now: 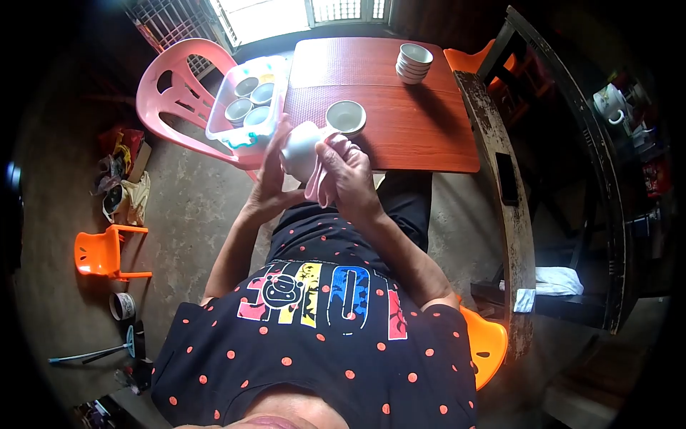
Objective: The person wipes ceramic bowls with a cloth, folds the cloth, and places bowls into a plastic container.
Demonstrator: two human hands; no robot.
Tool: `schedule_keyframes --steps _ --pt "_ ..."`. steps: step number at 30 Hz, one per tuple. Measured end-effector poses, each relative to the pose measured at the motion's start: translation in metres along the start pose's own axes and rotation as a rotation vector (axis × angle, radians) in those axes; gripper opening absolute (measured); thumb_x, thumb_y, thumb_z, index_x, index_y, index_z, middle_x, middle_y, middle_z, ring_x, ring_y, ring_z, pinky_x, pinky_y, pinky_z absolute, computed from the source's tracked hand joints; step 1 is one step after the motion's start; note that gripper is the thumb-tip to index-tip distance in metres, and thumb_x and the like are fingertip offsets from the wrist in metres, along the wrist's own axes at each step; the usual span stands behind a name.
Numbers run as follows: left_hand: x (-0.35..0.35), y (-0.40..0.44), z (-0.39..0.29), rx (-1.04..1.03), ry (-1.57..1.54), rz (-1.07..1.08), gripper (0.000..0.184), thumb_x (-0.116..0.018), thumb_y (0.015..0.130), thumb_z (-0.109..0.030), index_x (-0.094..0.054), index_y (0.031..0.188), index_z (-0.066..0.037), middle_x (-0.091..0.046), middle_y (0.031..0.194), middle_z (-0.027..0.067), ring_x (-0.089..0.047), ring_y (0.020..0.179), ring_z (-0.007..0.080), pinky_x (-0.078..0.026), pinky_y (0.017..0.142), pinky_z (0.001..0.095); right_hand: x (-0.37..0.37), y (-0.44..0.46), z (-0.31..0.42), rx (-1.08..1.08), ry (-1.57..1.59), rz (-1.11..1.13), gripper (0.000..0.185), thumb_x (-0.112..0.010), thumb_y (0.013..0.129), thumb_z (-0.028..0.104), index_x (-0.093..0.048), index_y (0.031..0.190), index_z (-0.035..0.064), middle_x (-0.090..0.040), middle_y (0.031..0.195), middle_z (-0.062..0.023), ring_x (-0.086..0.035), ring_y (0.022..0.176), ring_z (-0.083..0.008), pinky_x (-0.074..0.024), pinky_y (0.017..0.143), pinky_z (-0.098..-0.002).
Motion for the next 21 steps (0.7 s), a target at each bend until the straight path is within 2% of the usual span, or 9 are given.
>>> schedule_keyframes --steps 4,5,8,9,10,12,14,16,21 --pt "-0.014 -0.021 0.054 0.733 -0.997 0.019 0.063 -0.059 0.092 -0.032 -0.031 0.142 -0.005 -0.04 0.141 0.0145 -0.049 0.124 0.0247 -0.044 0.099 0.043 -0.011 -0.017 0.002 0.239 -0.349 0.11 0.023 -0.053 0.097 0.015 -0.06 0.081 0.0002 -0.06 0.057 -0.0045 -0.053 0.044 -0.0083 -0.0395 0.042 -0.0214" --pt "-0.013 -0.016 0.05 0.649 -0.666 0.011 0.063 -0.05 0.095 -0.043 -0.031 0.142 -0.006 -0.048 0.134 0.0138 -0.055 0.115 0.0221 -0.048 0.093 0.0384 -0.014 -0.021 -0.002 0.229 -0.463 0.108 0.023 -0.05 0.098 0.015 -0.059 0.09 -0.0038 -0.056 0.05 -0.0061 -0.054 0.043 -0.0107 -0.0409 0.042 -0.022" --pt "0.002 -0.012 0.037 0.355 -0.311 -0.021 0.076 -0.072 0.08 -0.011 -0.03 0.143 -0.007 -0.049 0.131 0.013 -0.054 0.117 0.0224 -0.048 0.094 0.0366 -0.008 -0.026 -0.004 0.161 -0.293 0.076 0.024 -0.049 0.099 0.014 -0.059 0.087 -0.0032 -0.058 0.052 -0.0071 -0.055 0.042 -0.0121 -0.0425 0.043 -0.0221" --pt "-0.004 -0.014 0.037 0.374 -0.306 0.004 0.093 -0.077 0.067 0.004 -0.029 0.145 -0.01 -0.045 0.136 0.0139 -0.048 0.124 0.0236 -0.046 0.097 0.0359 -0.002 -0.021 -0.004 0.165 -0.185 0.066 0.023 -0.048 0.099 0.014 -0.059 0.09 -0.0033 -0.058 0.052 -0.0071 -0.055 0.041 -0.0129 -0.0428 0.042 -0.0218" --pt "-0.003 -0.006 0.01 0.07 0.344 0.039 0.098 -0.08 0.064 0.004 -0.028 0.146 -0.014 -0.035 0.145 0.0144 -0.04 0.131 0.0253 -0.042 0.102 0.0371 -0.002 -0.02 -0.002 0.15 -0.157 0.106 0.024 -0.047 0.099 0.015 -0.059 0.091 -0.0031 -0.058 0.052 -0.0072 -0.055 0.041 -0.0122 -0.0422 0.041 -0.0215" --pt "-0.016 -0.006 -0.007 -0.079 0.595 0.102 0.102 -0.081 0.062 0.002 -0.027 0.147 -0.012 -0.024 0.152 0.0131 -0.033 0.136 0.0263 -0.039 0.105 0.039 -0.002 -0.02 0.004 0.098 -0.104 0.119 0.025 -0.046 0.1 0.018 -0.059 0.091 -0.0026 -0.059 0.052 -0.0077 -0.054 0.041 -0.0111 -0.0413 0.04 -0.0214" --pt "-0.007 -0.009 0.011 0.097 -0.269 -0.04 0.105 -0.083 0.061 -0.002 -0.024 0.148 -0.009 -0.022 0.153 0.0152 -0.033 0.136 0.0266 -0.037 0.106 0.0397 -0.002 -0.024 0.005 0.084 -0.148 0.054 0.026 -0.047 0.1 0.019 -0.059 0.089 -0.0022 -0.059 0.053 -0.0082 -0.055 0.042 -0.0108 -0.0412 0.04 -0.0211" --pt "0.003 -0.019 0.052 0.464 -0.625 -0.215 0.087 -0.075 0.079 -0.026 -0.024 0.147 -0.004 -0.035 0.145 0.0182 -0.039 0.131 0.0277 -0.038 0.105 0.0396 -0.004 -0.029 0.002 0.102 -0.224 0.043 0.027 -0.049 0.099 0.02 -0.058 0.089 -0.0023 -0.059 0.054 -0.0085 -0.056 0.042 -0.0108 -0.0412 0.04 -0.0209" --pt "-0.008 -0.031 0.061 0.631 -0.698 -0.095 0.078 -0.074 0.081 -0.022 -0.031 0.144 -0.004 -0.037 0.143 0.0168 -0.044 0.128 0.0274 -0.045 0.099 0.0403 -0.007 -0.031 -0.004 0.14 -0.278 0.127 0.027 -0.051 0.098 0.022 -0.058 0.095 -0.0034 -0.06 0.055 -0.008 -0.056 0.043 -0.0113 -0.0434 0.044 -0.0204"
Point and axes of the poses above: each hand's wrist, its own y-axis towards the middle knuckle, its own x-axis out of the back of the hand, z = x × y, the point moved 10 cm from there along y, towards the middle knuckle
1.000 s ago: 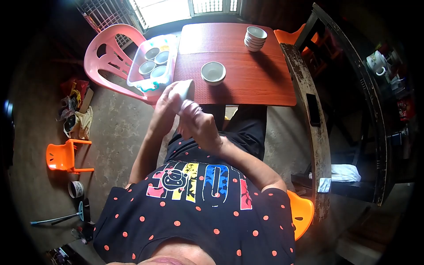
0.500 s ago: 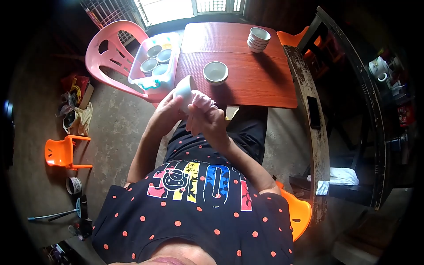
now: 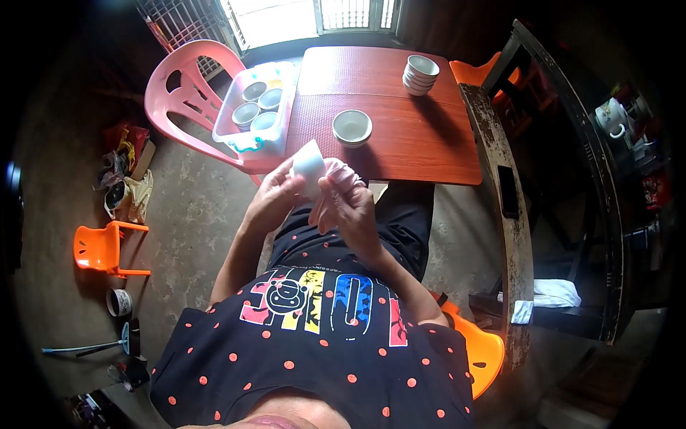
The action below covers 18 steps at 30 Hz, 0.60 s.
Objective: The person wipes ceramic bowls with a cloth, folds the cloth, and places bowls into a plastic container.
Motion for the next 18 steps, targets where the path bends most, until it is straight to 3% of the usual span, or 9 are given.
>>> schedule_keyframes --steps 3,4,7,9,11,14,15,17,18 --pt "-0.029 -0.011 -0.041 -0.43 0.614 0.049 0.08 -0.075 0.074 -0.002 -0.035 0.143 -0.007 -0.039 0.143 0.0088 -0.048 0.124 0.0213 -0.045 0.099 0.0333 0.003 0.002 0.008 -0.028 -0.001 0.019 0.025 -0.05 0.099 0.02 -0.058 0.096 -0.0033 -0.06 0.055 -0.0072 -0.056 0.043 -0.011 -0.0438 0.044 -0.0204" --pt "-0.039 -0.014 -0.047 -0.543 0.988 0.032 0.097 -0.083 0.061 0.001 -0.032 0.144 -0.007 -0.026 0.152 0.0111 -0.033 0.137 0.0249 -0.04 0.105 0.0389 0.007 0.002 0.005 -0.051 -0.028 0.015 0.025 -0.049 0.099 0.02 -0.058 0.096 -0.0034 -0.06 0.055 -0.007 -0.056 0.043 -0.011 -0.044 0.044 -0.0209" --pt "-0.036 -0.014 -0.047 -0.544 0.439 0.15 0.097 -0.082 0.063 0.001 -0.031 0.145 -0.005 -0.021 0.154 0.0116 -0.028 0.139 0.0253 -0.034 0.109 0.0395 0.002 0.0 0.007 -0.082 -0.025 -0.006 0.025 -0.049 0.099 0.02 -0.059 0.095 -0.0031 -0.058 0.053 -0.0061 -0.055 0.043 -0.0105 -0.0436 0.043 -0.0214" --pt "-0.007 0.0 -0.023 -0.22 -0.055 -0.008 0.086 -0.078 0.074 -0.015 -0.029 0.144 0.0 -0.042 0.141 0.0162 -0.046 0.127 0.0246 -0.037 0.106 0.0404 0.001 -0.001 0.008 -0.015 -0.002 -0.011 0.025 -0.049 0.099 0.02 -0.059 0.095 -0.0028 -0.058 0.052 -0.0058 -0.055 0.043 -0.01 -0.0428 0.042 -0.0207" --pt "-0.004 0.003 0.004 0.016 -0.228 0.029 0.082 -0.074 0.078 -0.021 -0.029 0.144 -0.001 -0.052 0.129 0.0132 -0.052 0.119 0.0225 -0.041 0.102 0.0396 -0.001 -0.003 0.005 -0.019 0.013 -0.006 0.025 -0.049 0.099 0.02 -0.057 0.1 -0.0036 -0.058 0.054 -0.0062 -0.055 0.043 -0.0094 -0.0408 0.04 -0.0195" --pt "-0.017 -0.004 -0.015 -0.132 -0.025 -0.007 0.08 -0.076 0.075 -0.012 -0.033 0.141 0.0 -0.054 0.125 0.0113 -0.053 0.117 0.0222 -0.044 0.099 0.0392 -0.003 -0.003 0.01 -0.084 -0.047 -0.011 0.03 -0.048 0.1 0.023 -0.054 0.11 -0.0044 -0.059 0.055 -0.0062 -0.054 0.042 -0.0093 -0.0393 0.039 -0.0183" --pt "-0.028 -0.009 -0.029 -0.238 0.26 0.01 0.081 -0.078 0.068 -0.004 -0.038 0.139 -0.003 -0.052 0.127 0.0134 -0.052 0.118 0.0263 -0.045 0.099 0.0404 0.002 -0.001 0.007 -0.114 -0.079 -0.004 0.03 -0.048 0.1 0.024 -0.054 0.111 -0.0039 -0.058 0.055 -0.0059 -0.054 0.042 -0.0091 -0.0386 0.039 -0.0182" --pt "-0.062 -0.031 -0.064 -0.759 1.164 -0.105 0.084 -0.081 0.061 -0.001 -0.043 0.136 -0.006 -0.047 0.132 0.0162 -0.049 0.122 0.0303 -0.044 0.099 0.0406 0.01 0.002 0.001 -0.176 -0.145 0.016 0.032 -0.048 0.1 0.025 -0.053 0.113 -0.0028 -0.058 0.055 -0.0053 -0.053 0.041 -0.0087 -0.0372 0.037 -0.0179" --pt "-0.066 -0.032 -0.057 -0.71 1.245 -0.12 0.085 -0.083 0.058 -0.005 -0.047 0.135 -0.01 -0.042 0.135 0.0181 -0.046 0.124 0.0323 -0.041 0.102 0.0405 0.011 0.002 0.007 -0.203 -0.138 0.019 0.032 -0.048 0.099 0.028 -0.055 0.112 -0.0009 -0.062 0.066 -0.0047 -0.057 0.051 -0.0073 -0.0424 0.045 -0.0181"
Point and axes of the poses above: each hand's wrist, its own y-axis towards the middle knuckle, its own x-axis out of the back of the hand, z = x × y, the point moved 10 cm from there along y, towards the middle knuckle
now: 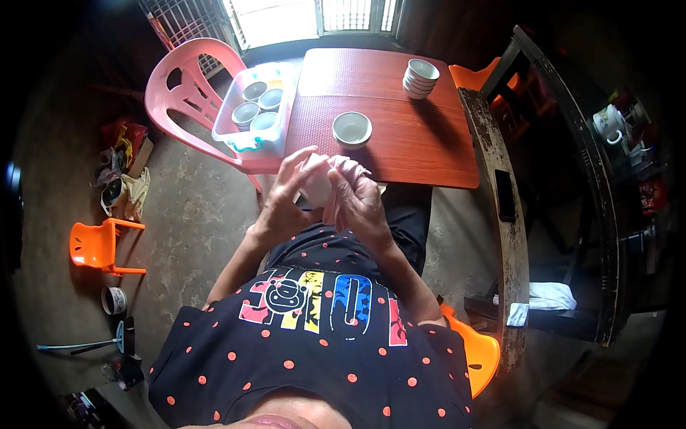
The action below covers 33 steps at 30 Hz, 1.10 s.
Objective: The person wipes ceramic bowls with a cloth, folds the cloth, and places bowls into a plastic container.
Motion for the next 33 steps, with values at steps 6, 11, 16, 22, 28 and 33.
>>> schedule_keyframes --steps 6,11,16,22,28,33 --pt "-0.023 -0.017 0.069 0.574 -1.055 0.151 0.065 -0.075 0.076 -0.014 -0.045 0.132 0.002 -0.058 0.118 0.0116 -0.056 0.111 0.0207 -0.043 0.099 0.0356 0.027 0.019 -0.036 -0.093 0.583 -0.095 0.026 -0.05 0.099 0.024 -0.057 0.108 0.0004 -0.064 0.093 -0.0066 -0.062 0.081 -0.0112 -0.0511 0.072 -0.024" --pt "-0.046 -0.027 0.044 0.62 -1.631 0.221 0.05 -0.071 0.078 -0.005 -0.054 0.124 0.003 -0.062 0.117 0.0151 -0.061 0.108 0.0243 -0.046 0.098 0.0378 0.031 0.03 -0.033 -0.132 0.778 -0.107 0.023 -0.047 0.099 0.019 -0.054 0.11 -0.0005 -0.061 0.103 -0.0106 -0.061 0.096 -0.016 -0.0508 0.083 -0.0288" --pt "-0.034 -0.016 0.056 0.477 -1.533 0.016 0.043 -0.067 0.083 -0.004 -0.055 0.124 0.001 -0.063 0.116 0.0128 -0.062 0.106 0.0213 -0.049 0.094 0.035 0.056 -0.006 0.047 0.258 -0.368 -0.323 0.022 -0.056 0.092 0.018 -0.055 0.107 0.0013 -0.06 0.105 -0.013 -0.062 0.084 -0.0189 -0.053 0.077 -0.0376" --pt "-0.014 -0.019 0.056 0.233 -0.404 0.052 0.025 -0.064 0.083 -0.01 -0.061 0.104 0.002 -0.066 0.101 0.0059 -0.063 0.09 0.0139 -0.051 0.076 0.0293 -0.073 -0.017 0.057 0.912 -1.196 -0.014 0.023 -0.066 0.081 0.022 -0.065 0.099 0.0068 -0.058 0.122 -0.0123 -0.052 0.118 -0.0308 -0.0355 0.102 -0.0492" --pt "-0.033 -0.027 0.043 0.384 -0.808 0.238 0.018 -0.063 0.084 0.004 -0.064 0.102 0.005 -0.066 0.095 0.0038 -0.059 0.088 0.0089 -0.05 0.077 0.0258 -0.03 0.032 0.035 0.953 -0.755 0.23 0.026 -0.062 0.077 0.011 -0.058 0.101 0.0055 -0.061 0.098 -0.0111 -0.062 0.09 -0.0303 -0.0522 0.076 -0.0371" --pt "-0.043 -0.026 0.04 0.115 -0.25 0.173 0.02 -0.064 0.083 0.003 -0.064 0.103 0.0 -0.067 0.095 0.0076 -0.062 0.087 0.0094 -0.05 0.079 0.0257 -0.013 0.044 -0.057 -0.166 1.048 0.135 0.043 -0.044 0.097 0.039 -0.054 0.113 0.0005 -0.062 0.098 -0.0158 -0.063 0.088 -0.0265 -0.054 0.078 -0.0406"
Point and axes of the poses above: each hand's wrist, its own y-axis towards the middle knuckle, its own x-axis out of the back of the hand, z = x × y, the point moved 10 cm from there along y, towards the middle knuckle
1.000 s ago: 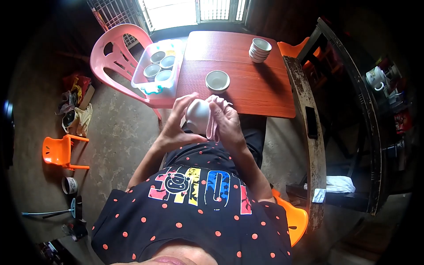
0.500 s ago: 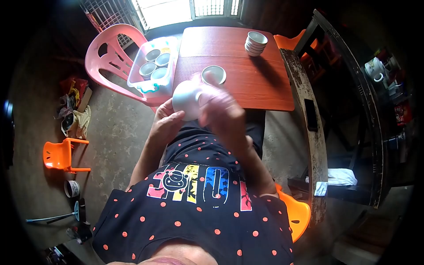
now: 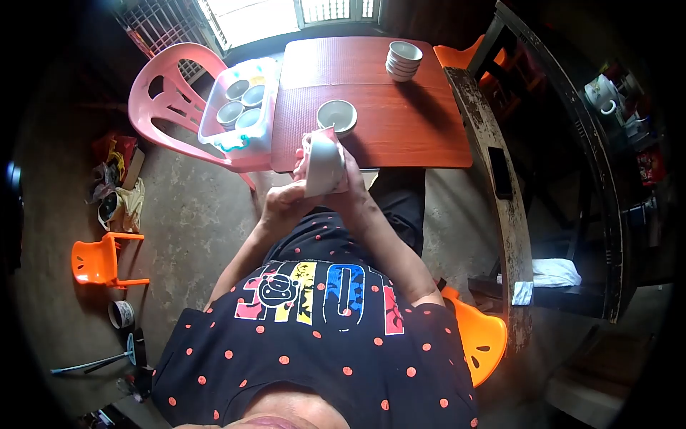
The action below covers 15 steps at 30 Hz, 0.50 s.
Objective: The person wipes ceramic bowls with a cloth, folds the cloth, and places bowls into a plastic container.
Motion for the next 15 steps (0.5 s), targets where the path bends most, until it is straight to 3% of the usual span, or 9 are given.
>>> schedule_keyframes --steps 2,3,4,5,7,10,13,14,15 --pt "-0.006 0.005 -0.027 -0.287 0.245 -0.058 0.019 -0.06 0.084 0.002 -0.062 0.101 -0.004 -0.065 0.093 0.0105 -0.064 0.081 0.0107 -0.052 0.068 0.027 0.009 0.003 0.004 -0.014 0.039 -0.046 0.044 -0.044 0.097 0.04 -0.054 0.115 0.0008 -0.063 0.099 -0.0157 -0.063 0.091 -0.0262 -0.0541 0.079 -0.0416" --pt "-0.008 0.008 -0.037 -0.328 0.15 0.006 0.026 -0.062 0.084 -0.001 -0.06 0.11 -0.003 -0.066 0.105 0.0116 -0.065 0.091 0.0147 -0.053 0.075 0.0299 0.002 0.005 0.008 -0.077 -0.003 0.056 0.044 -0.043 0.097 0.04 -0.054 0.115 0.0002 -0.063 0.101 -0.0152 -0.063 0.092 -0.0256 -0.0532 0.081 -0.0408" --pt "-0.002 0.014 -0.023 -0.089 -0.232 0.049 0.028 -0.062 0.084 -0.003 -0.059 0.112 -0.001 -0.065 0.108 0.0126 -0.065 0.093 0.0168 -0.053 0.078 0.0314 -0.011 0.003 0.009 -0.14 -0.045 0.154 0.045 -0.043 0.097 0.039 -0.054 0.115 -0.0003 -0.062 0.102 -0.0147 -0.063 0.093 -0.025 -0.0522 0.084 -0.04" --pt "-0.003 0.012 -0.013 0.16 -0.613 0.087 0.031 -0.063 0.085 -0.005 -0.058 0.114 0.001 -0.065 0.11 0.0135 -0.065 0.095 0.019 -0.052 0.081 0.033 0.007 0.005 0.016 -0.071 -0.177 -0.079 0.045 -0.043 0.097 0.038 -0.053 0.114 -0.0019 -0.062 0.103 -0.0139 -0.063 0.092 -0.0245 -0.0518 0.084 -0.037" --pt "-0.01 0.007 -0.018 0.489 -1.326 0.156 0.041 -0.064 0.086 -0.012 -0.053 0.12 0.01 -0.063 0.113 0.0162 -0.064 0.099 0.0244 -0.049 0.091 0.0375 -0.008 0.003 0.021 -0.029 -0.355 0.064 0.043 -0.041 0.098 0.036 -0.053 0.114 -0.002 -0.063 0.103 -0.0121 -0.063 0.092 -0.0223 -0.0525 0.081 -0.0345" --pt "-0.003 0.014 0.003 0.366 -1.251 0.072 0.039 -0.062 0.087 -0.009 -0.053 0.12 0.009 -0.062 0.114 0.0178 -0.062 0.104 0.0257 -0.048 0.094 0.0395 0.014 0.009 0.017 0.047 -0.163 -0.002 0.041 -0.041 0.098 0.038 -0.055 0.11 0.0018 -0.062 0.1 -0.0081 -0.061 0.092 -0.0198 -0.0515 0.081 -0.0347" --pt "-0.006 0.014 0.006 0.159 -0.618 -0.025 0.025 -0.059 0.087 0.002 -0.06 0.112 0.004 -0.065 0.103 0.0057 -0.058 0.095 0.0106 -0.049 0.086 0.028 -0.009 -0.022 0.022 0.233 -0.279 -0.286 0.038 -0.041 0.098 0.041 -0.056 0.107 0.0066 -0.061 0.097 -0.0049 -0.06 0.091 -0.0185 -0.0508 0.081 -0.0348" --pt "-0.009 0.012 0.002 0.105 -0.315 -0.04 0.025 -0.061 0.087 0.001 -0.06 0.111 0.004 -0.065 0.1 0.0037 -0.059 0.092 0.011 -0.049 0.084 0.0284 0.014 -0.012 0.022 0.236 -0.359 -0.121 0.039 -0.04 0.098 0.041 -0.056 0.108 0.0071 -0.061 0.097 -0.0051 -0.06 0.09 -0.0182 -0.0508 0.08 -0.0347" --pt "-0.01 0.011 -0.001 0.075 -0.229 0.008 0.026 -0.063 0.085 0.0 -0.061 0.111 0.003 -0.065 0.1 0.0041 -0.06 0.091 0.0116 -0.05 0.083 0.029 0.02 -0.014 0.017 0.115 -0.14 -0.136 0.039 -0.04 0.099 0.04 -0.055 0.111 0.0059 -0.062 0.099 -0.0067 -0.06 0.09 -0.0187 -0.0497 0.083 -0.0332"
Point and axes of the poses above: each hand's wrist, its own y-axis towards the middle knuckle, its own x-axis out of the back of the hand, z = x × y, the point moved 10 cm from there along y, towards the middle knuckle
